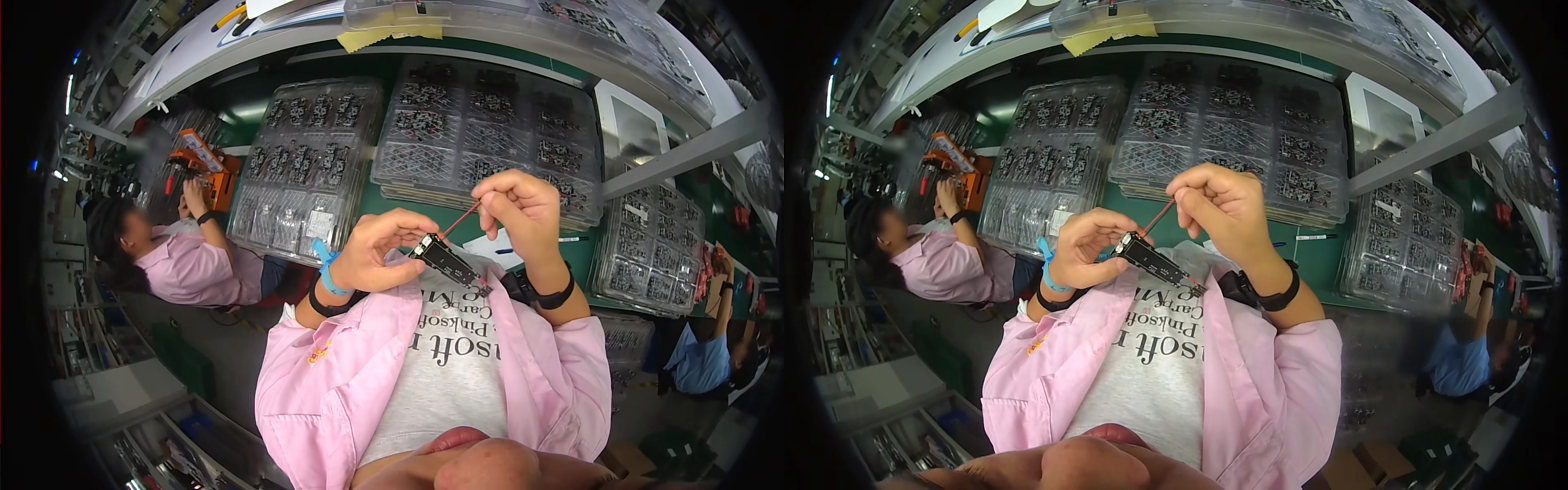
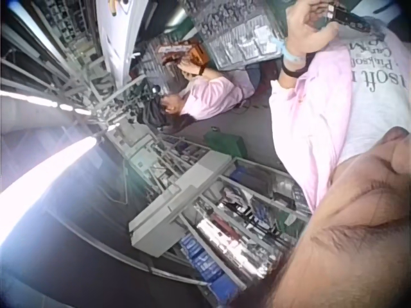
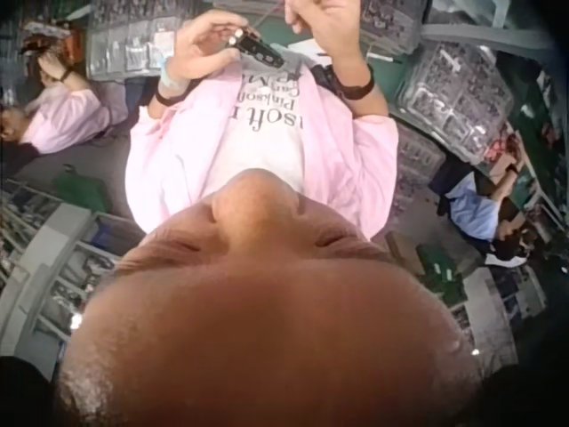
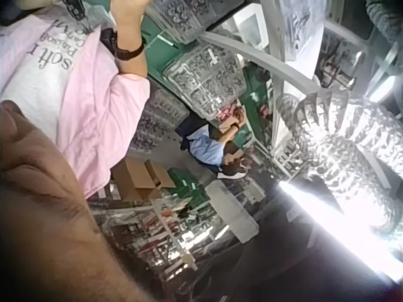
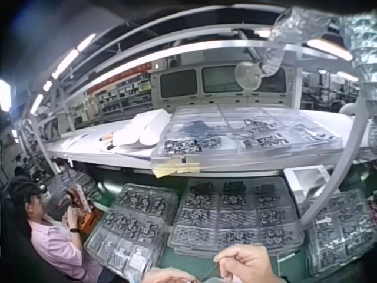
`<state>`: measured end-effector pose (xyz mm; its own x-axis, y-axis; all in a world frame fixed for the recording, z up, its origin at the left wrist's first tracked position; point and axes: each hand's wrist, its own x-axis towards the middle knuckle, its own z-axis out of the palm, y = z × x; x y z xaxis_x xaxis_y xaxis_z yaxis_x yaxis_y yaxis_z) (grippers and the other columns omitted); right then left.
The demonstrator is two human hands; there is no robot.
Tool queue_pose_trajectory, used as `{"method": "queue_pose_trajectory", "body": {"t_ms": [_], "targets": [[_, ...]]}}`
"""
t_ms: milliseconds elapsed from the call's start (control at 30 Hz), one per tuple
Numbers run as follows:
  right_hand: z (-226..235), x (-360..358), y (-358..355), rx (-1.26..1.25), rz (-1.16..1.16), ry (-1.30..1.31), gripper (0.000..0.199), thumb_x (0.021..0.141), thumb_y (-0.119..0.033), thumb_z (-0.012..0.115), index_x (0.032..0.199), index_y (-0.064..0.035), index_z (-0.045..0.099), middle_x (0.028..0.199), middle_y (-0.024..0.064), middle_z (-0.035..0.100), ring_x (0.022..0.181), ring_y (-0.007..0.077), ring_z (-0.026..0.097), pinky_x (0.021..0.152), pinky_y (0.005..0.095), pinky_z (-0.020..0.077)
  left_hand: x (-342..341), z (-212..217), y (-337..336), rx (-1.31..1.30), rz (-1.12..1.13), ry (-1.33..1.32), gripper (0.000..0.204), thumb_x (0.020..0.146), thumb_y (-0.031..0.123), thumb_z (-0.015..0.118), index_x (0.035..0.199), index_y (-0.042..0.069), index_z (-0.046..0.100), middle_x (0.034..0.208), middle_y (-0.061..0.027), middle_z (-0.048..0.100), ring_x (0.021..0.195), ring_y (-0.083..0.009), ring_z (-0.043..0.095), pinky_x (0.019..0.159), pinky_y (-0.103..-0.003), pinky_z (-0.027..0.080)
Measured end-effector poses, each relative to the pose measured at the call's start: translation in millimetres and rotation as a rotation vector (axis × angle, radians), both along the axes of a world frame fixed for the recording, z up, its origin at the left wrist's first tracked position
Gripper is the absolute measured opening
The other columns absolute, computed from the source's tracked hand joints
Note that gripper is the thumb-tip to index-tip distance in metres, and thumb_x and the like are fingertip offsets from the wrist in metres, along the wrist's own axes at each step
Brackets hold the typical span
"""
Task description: Inspecting and handling printed circuit boards at an assembly station.
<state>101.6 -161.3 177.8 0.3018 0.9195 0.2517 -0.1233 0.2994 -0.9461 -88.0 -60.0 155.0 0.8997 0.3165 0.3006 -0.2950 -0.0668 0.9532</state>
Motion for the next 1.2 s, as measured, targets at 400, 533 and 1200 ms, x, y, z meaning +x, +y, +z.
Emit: {"method": "queue_pose_trajectory", "body": {"t_ms": [400, 533, 1200], "targets": [[-13.0, 4.6, 2.8, -0.032, 0.205, 0.271, 0.017, 0.083, -0.008, 0.046, 0.086, 0.0065, 0.054, 0.061, 0.0118, 0.055, 0.042, 0.0113, 0.047, 0.035, 0.0194, 0.0357, 2.0, -7.2, 0.9, -0.052, 0.018, -0.172, 0.040, 0.069, -0.008, 0.057, 0.105, -0.007, 0.041, 0.098, -0.0227, 0.052, 0.091, -0.0290, 0.056, 0.079, -0.036, 0.046], [-20.4, -9.0, 4.4, 0.087, -0.065, -0.018, 0.022, 0.084, -0.011, 0.045, 0.095, 0.0065, 0.054, 0.066, 0.0129, 0.057, 0.047, 0.0137, 0.052, 0.042, 0.0197, 0.0411, 4.4, -15.7, 1.8, 0.041, 0.222, -0.314, 0.045, 0.070, -0.011, 0.054, 0.111, -0.003, 0.037, 0.101, -0.0232, 0.051, 0.091, -0.0299, 0.056, 0.079, -0.036, 0.046], [-10.2, -5.0, -13.8, 0.125, 0.008, -0.369, 0.017, 0.067, 0.012, 0.055, 0.081, 0.0050, 0.062, 0.073, 0.0129, 0.059, 0.054, 0.0131, 0.056, 0.046, 0.0199, 0.0461, -0.7, -4.0, -4.9, -0.058, 0.103, -0.180, 0.048, 0.065, -0.003, 0.067, 0.107, -0.011, 0.045, 0.102, -0.0213, 0.053, 0.097, -0.0262, 0.053, 0.084, -0.035, 0.042]]}}
